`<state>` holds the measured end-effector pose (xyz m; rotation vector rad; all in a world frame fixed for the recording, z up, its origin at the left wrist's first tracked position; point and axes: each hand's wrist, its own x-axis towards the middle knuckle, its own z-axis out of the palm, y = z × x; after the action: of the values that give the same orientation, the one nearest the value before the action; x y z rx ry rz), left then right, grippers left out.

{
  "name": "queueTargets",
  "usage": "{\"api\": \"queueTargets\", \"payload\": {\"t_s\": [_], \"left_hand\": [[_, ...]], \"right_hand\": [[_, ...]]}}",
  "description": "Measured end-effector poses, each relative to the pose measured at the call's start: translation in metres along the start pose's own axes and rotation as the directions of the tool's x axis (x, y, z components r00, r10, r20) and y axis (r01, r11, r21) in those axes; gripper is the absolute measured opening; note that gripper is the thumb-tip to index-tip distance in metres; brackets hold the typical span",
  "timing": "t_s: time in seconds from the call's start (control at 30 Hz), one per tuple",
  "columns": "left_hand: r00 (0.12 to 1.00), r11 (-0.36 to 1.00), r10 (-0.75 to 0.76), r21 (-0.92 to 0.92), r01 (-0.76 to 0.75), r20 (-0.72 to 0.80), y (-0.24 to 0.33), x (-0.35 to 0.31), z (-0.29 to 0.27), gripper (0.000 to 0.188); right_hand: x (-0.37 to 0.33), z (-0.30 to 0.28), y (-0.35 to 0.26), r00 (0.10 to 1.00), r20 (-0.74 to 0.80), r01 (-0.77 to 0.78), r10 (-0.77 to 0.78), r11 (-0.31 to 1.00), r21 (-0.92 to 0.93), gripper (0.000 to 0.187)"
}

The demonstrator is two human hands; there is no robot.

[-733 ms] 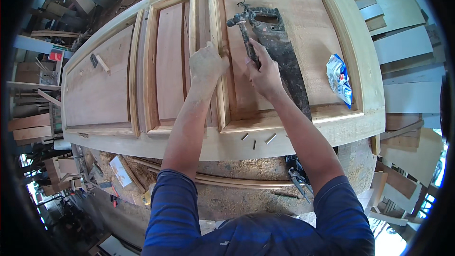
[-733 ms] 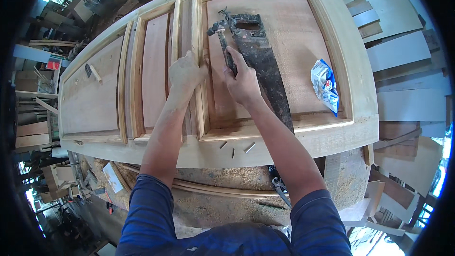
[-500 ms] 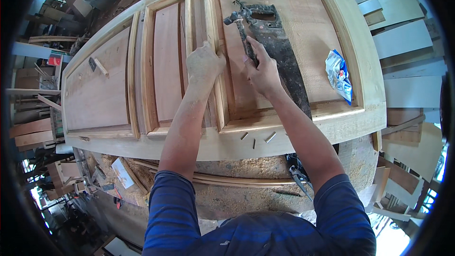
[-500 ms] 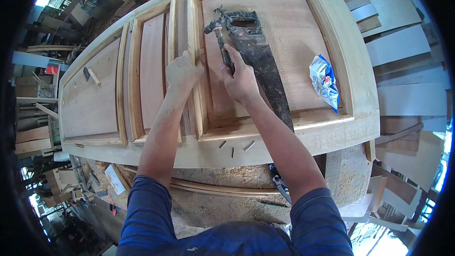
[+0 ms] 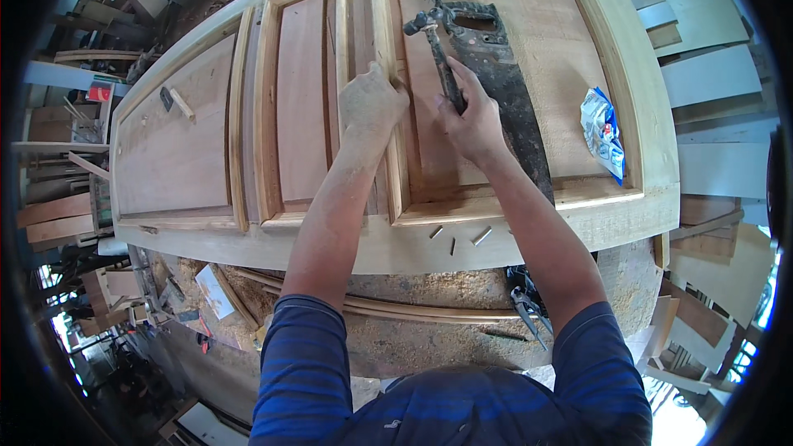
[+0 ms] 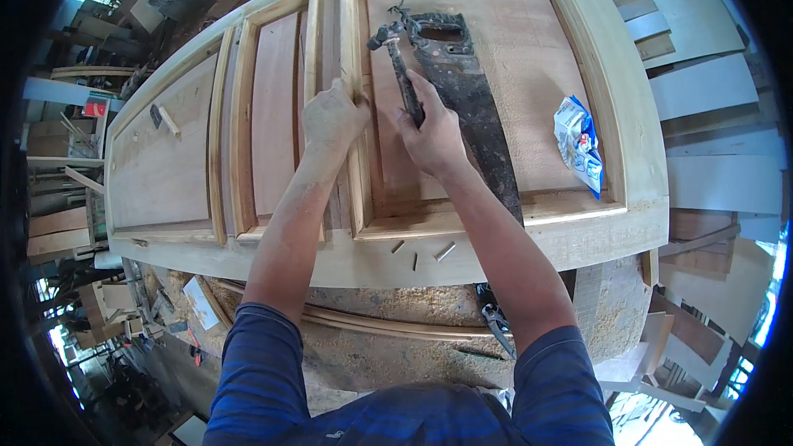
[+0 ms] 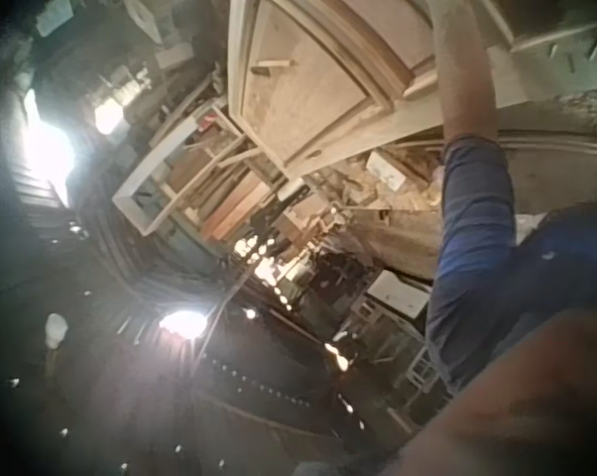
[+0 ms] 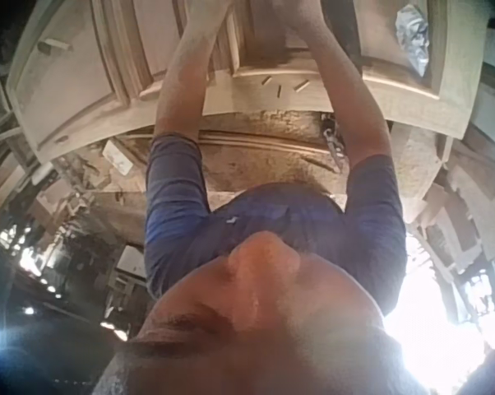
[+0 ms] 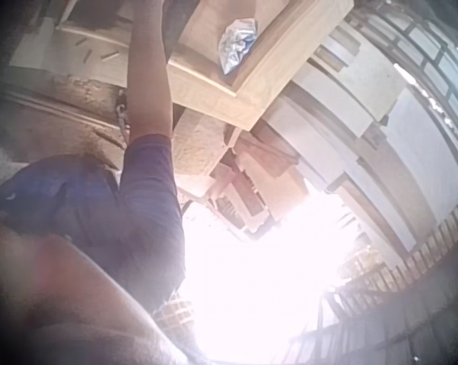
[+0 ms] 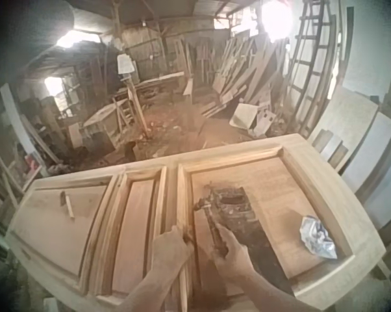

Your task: The person aligns a wooden trim piece against a cabinet panel and marks the cutting length with a pencil. Then, the person applies glue to the trim, positions it on the panel, and hammers small nails into the trim to secure it before sawing off the excess length.

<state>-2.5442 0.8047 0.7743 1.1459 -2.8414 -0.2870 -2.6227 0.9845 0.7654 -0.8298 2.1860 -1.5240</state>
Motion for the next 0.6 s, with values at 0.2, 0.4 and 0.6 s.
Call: {"api": "queueTargets", "payload": {"t_s": [0.2, 0.4, 0.6], "left_hand": [[0.998, 0.999, -0.041, -0.03, 0.043, 0.05, 0.005, 0.0, -0.001, 0.041], [0.999, 0.993, -0.023, -0.112, 0.026, 0.029, -0.002, -0.004, 0.001, 0.041], [0.998, 0.997, -0.016, -0.073, 0.02, 0.056, -0.002, -0.003, 0.001, 0.041]], "right_hand": [[0.009, -0.028, -0.024, 0.934, -0.005, 0.341, -0.358, 0.894, -0.292, 0.063], [0.015, -0.038, -0.048, 0.934, 0.158, 0.345, -0.321, 0.69, -0.637, 0.058], [0.005, -0.034, -0.053, 0.936, 0.13, 0.335, -0.326, 0.719, -0.609, 0.058]]}}
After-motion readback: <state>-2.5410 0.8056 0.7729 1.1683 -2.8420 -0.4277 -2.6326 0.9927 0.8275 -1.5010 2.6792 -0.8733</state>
